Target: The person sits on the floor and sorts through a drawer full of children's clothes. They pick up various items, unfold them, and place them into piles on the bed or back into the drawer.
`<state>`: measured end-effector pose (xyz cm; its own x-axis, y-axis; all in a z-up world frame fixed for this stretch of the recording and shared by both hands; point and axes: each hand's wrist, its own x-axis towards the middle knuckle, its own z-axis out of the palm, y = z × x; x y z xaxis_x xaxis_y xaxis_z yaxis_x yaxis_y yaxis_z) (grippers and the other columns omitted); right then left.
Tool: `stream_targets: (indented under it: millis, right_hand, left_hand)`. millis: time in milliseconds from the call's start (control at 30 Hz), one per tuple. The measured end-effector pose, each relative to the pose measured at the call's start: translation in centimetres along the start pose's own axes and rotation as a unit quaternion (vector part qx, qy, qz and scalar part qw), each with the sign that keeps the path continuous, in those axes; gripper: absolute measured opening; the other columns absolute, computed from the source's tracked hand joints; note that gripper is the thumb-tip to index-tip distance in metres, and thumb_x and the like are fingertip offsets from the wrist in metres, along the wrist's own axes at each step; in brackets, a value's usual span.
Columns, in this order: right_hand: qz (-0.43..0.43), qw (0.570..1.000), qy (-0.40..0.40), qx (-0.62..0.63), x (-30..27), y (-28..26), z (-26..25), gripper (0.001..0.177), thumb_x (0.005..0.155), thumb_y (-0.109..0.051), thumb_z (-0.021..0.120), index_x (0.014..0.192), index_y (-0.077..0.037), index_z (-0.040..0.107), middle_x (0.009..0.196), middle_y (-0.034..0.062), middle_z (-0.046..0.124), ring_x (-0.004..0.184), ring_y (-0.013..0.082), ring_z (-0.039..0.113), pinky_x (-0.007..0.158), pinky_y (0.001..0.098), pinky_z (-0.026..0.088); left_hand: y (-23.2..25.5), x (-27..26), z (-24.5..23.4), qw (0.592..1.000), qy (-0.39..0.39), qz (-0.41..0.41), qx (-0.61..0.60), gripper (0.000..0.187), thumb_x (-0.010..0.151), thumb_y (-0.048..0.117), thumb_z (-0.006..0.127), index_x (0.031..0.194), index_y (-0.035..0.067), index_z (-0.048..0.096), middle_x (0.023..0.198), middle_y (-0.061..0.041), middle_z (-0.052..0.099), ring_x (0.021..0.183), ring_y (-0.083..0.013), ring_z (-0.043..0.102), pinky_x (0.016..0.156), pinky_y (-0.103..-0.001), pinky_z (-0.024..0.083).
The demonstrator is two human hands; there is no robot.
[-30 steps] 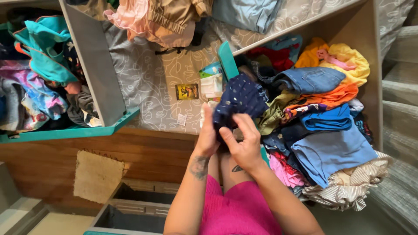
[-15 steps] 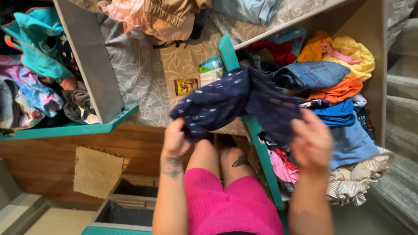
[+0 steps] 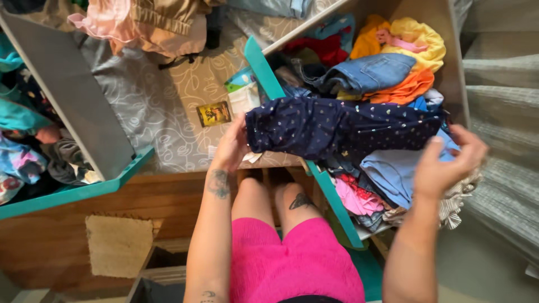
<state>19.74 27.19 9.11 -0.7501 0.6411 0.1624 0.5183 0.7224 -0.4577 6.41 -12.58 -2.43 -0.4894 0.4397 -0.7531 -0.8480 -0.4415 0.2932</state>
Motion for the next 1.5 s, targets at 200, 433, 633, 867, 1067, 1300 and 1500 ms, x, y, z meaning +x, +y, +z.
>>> stream_targets:
  millis: [200,433,633,867,1067,1300,1500]
  right_hand:
    - [-0.148,0.987,-0.058,-0.022,-3.8,-9.7,4.9,0.065,0.073,-0.019,0.092,0.127,0.003,0.063,0.137,0.0265,0.053,0.126,0.0423,0.044,0.108,0.0530,0.037]
    - [-0.018,0.981,-0.033,0.190,-2.8,-2.5,3.9,0.030,0.103,0.003,0.066,0.132,-0.005,0.070,0.127,0.0144,0.070,0.119,0.0312,0.067,0.111,0.0444,0.051]
    - [0.314,0.747,-0.011,0.585,-0.1,6.1,-6.1,0.020,0.106,-0.001,0.064,0.126,0.002,0.064,0.124,0.0136,0.070,0.120,0.0291,0.069,0.115,0.0512,0.054]
    - [0.462,0.615,-0.112,0.629,0.6,11.0,-2.2,0.036,0.103,-0.021,0.066,0.132,0.000,0.062,0.125,0.0139,0.072,0.114,0.0296,0.071,0.101,0.0522,0.054]
    - [0.313,0.801,-0.104,0.500,-0.7,10.5,-1.3,0.045,0.094,0.005,0.077,0.136,0.002,0.061,0.128,0.0108,0.070,0.114,0.0201,0.069,0.104,0.0346,0.057]
    - [0.285,0.791,-0.044,0.540,-1.3,10.8,-7.1,0.020,0.108,0.005,0.077,0.124,0.007,0.066,0.117,0.0152,0.071,0.104,0.0235,0.071,0.103,0.0344,0.059]
    - [0.303,0.827,0.003,0.474,-2.2,10.9,-10.7,0.015,0.112,-0.008,0.076,0.122,-0.002,0.066,0.115,0.0089,0.071,0.097,0.0206,0.072,0.092,0.0365,0.060]
  left_hand:
    - [-0.7,-0.7,2.0,0.954,0.041,0.159,0.252,0.046,0.085,-0.003,0.077,0.127,0.000,0.061,0.113,-0.006,0.072,0.099,-0.0127,0.068,0.089,-0.030,0.057]
    - [1.7,-2.3,1.5,0.962,0.066,0.188,0.188,0.039,0.090,-0.006,0.065,0.128,0.001,0.062,0.114,-0.005,0.073,0.100,-0.0114,0.069,0.090,-0.026,0.057]
    - [6.6,-3.3,-0.1,0.955,0.088,0.223,0.172,0.029,0.095,-0.002,0.065,0.125,-0.002,0.066,0.112,-0.004,0.073,0.097,-0.0096,0.067,0.089,-0.025,0.055]
    - [9.1,-1.7,0.2,0.933,0.107,0.237,0.249,0.025,0.102,0.007,0.069,0.126,-0.001,0.068,0.111,-0.002,0.072,0.097,-0.0065,0.065,0.089,-0.022,0.052]
    - [9.7,-1.9,0.4,0.929,0.123,0.227,0.267,0.027,0.102,0.005,0.066,0.120,0.012,0.046,0.085,0.001,0.064,0.076,-0.0063,0.056,0.064,-0.021,0.041]
    - [11.7,-5.2,0.0,0.884,-0.003,0.236,0.402,0.014,0.099,-0.008,0.055,0.097,-0.003,0.067,0.100,-0.002,0.067,0.096,-0.0098,0.060,0.090,-0.022,0.046]
    - [13.0,-8.5,5.5,0.898,-0.007,0.132,0.421,0.047,0.095,-0.003,0.067,0.142,0.001,0.062,0.127,-0.002,0.066,0.115,-0.0110,0.059,0.103,-0.025,0.047]
